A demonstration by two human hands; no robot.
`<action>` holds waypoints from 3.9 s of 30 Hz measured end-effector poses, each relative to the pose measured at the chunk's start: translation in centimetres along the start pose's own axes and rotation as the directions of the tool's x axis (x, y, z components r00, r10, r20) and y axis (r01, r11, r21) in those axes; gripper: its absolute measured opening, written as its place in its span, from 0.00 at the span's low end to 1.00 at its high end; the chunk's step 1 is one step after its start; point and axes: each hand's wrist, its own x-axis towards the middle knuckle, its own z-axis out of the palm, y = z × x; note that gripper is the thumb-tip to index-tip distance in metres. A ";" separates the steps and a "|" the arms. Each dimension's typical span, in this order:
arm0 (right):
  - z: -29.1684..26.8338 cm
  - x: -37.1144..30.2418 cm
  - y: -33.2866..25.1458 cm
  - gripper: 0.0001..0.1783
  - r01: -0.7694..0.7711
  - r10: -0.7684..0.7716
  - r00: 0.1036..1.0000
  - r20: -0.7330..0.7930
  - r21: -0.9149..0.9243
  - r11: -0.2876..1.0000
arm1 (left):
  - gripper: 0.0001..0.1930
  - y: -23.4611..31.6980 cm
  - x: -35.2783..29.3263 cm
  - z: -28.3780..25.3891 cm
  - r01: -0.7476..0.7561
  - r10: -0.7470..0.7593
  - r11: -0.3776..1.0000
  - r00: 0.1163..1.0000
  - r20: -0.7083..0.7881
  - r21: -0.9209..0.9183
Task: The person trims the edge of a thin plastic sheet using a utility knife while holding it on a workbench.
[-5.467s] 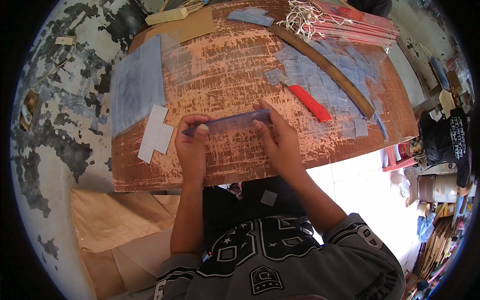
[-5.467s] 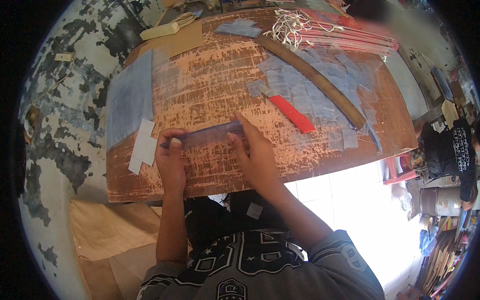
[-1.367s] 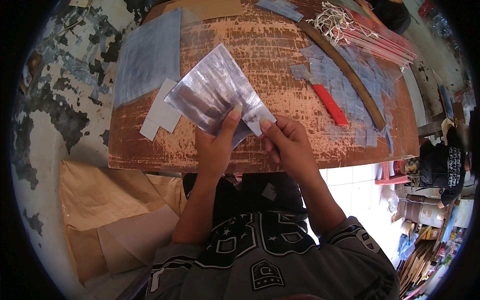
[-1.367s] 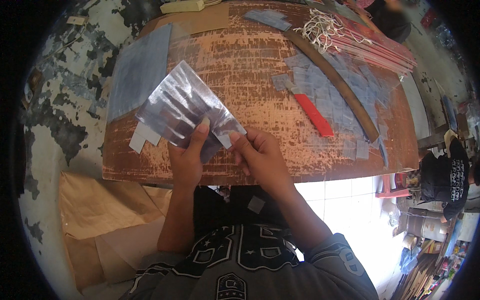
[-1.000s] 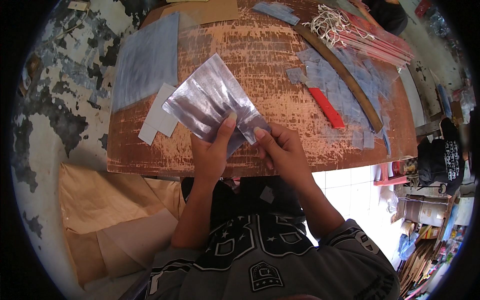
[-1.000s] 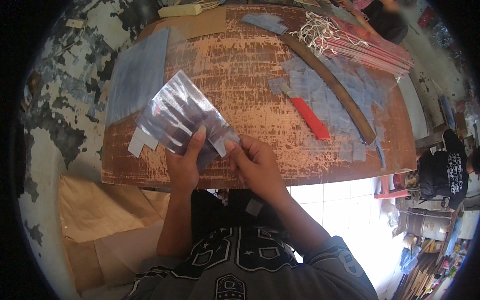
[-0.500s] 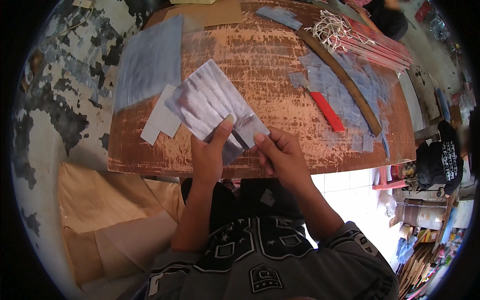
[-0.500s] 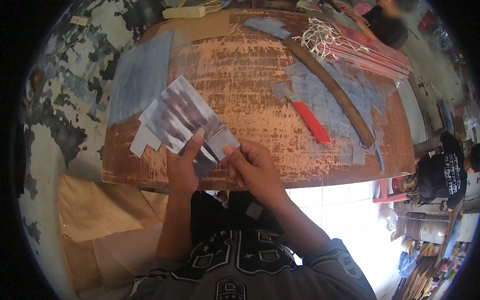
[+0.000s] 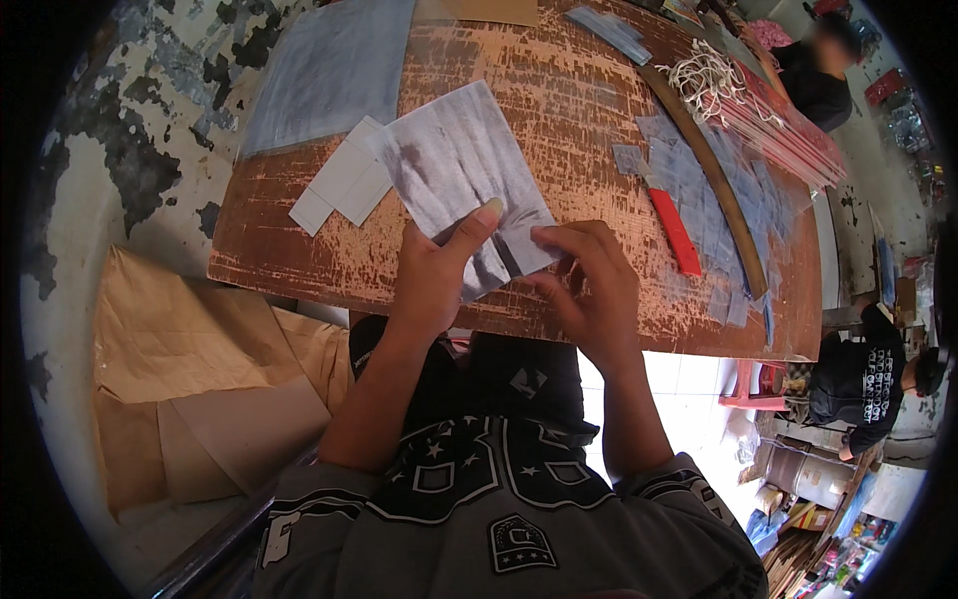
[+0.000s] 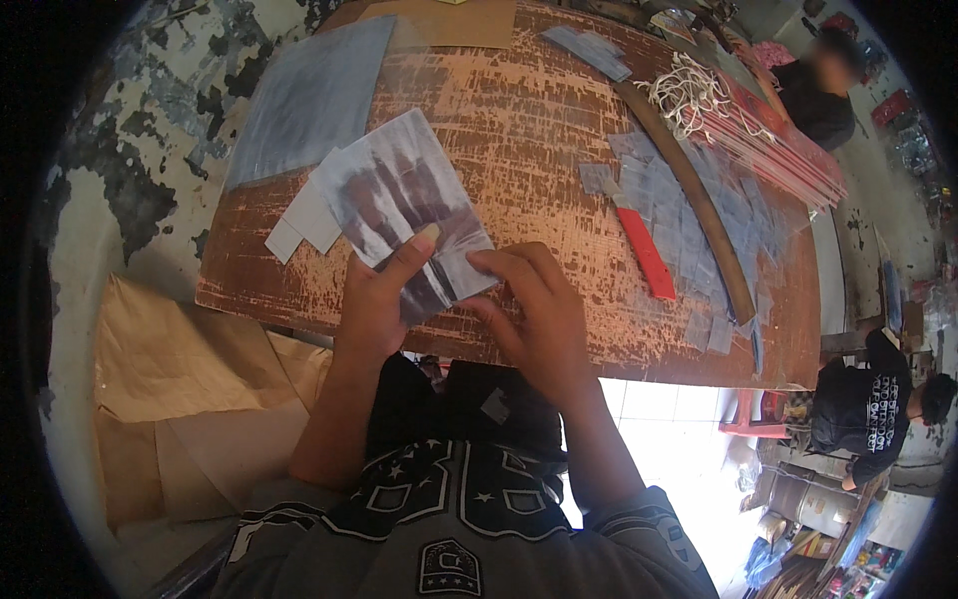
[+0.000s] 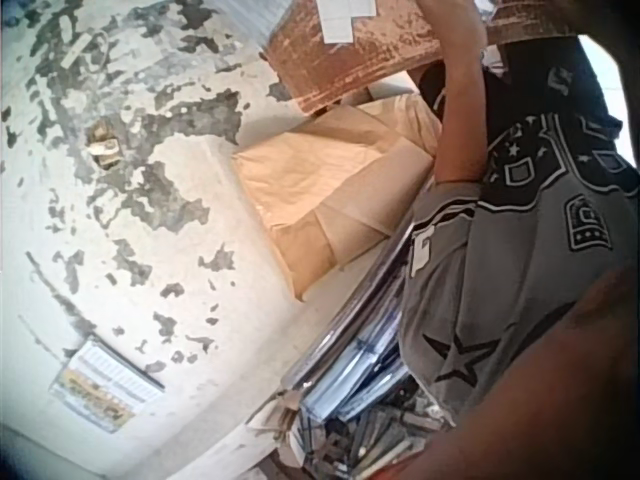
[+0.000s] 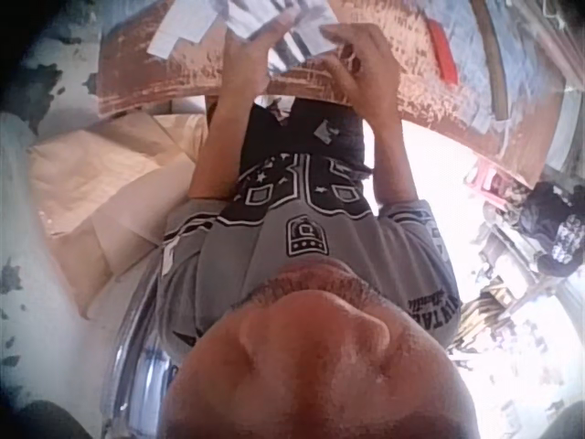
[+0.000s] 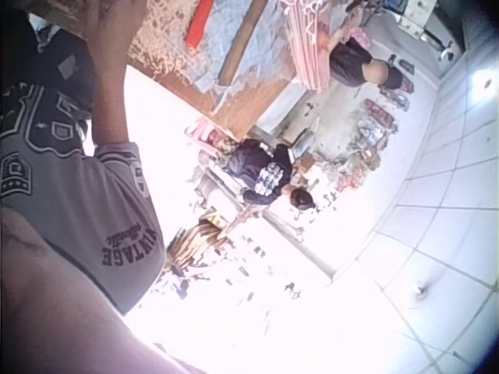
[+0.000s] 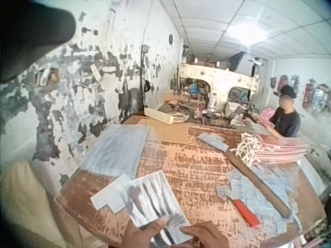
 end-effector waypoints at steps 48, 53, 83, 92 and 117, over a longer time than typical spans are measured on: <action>-0.4 -1.0 -0.6 0.16 -0.529 0.436 0.848 0.302 0.548 0.648 | 0.19 0.5 -0.4 -0.6 -0.016 0.012 0.999 0.993 0.119 0.040; 0.2 -1.5 -0.2 0.15 -0.444 0.372 0.895 0.244 0.544 0.712 | 0.21 0.5 -0.3 -0.9 0.037 -0.035 0.999 0.992 0.118 -0.019; -0.6 2.9 -0.8 0.22 -0.257 0.302 0.952 0.055 0.682 0.684 | 0.24 0.5 -3.1 -0.1 -0.002 -0.082 0.977 0.917 0.391 0.212; -2.9 3.0 -1.7 0.23 -0.310 0.257 0.950 0.176 0.616 0.724 | 0.25 0.7 -3.8 -0.5 0.076 -0.166 0.971 0.900 0.404 0.229; -4.5 2.6 -1.6 0.17 -0.408 0.292 0.912 0.287 0.582 0.703 | 0.30 1.4 -4.4 -1.0 0.164 -0.264 0.954 0.858 0.441 0.252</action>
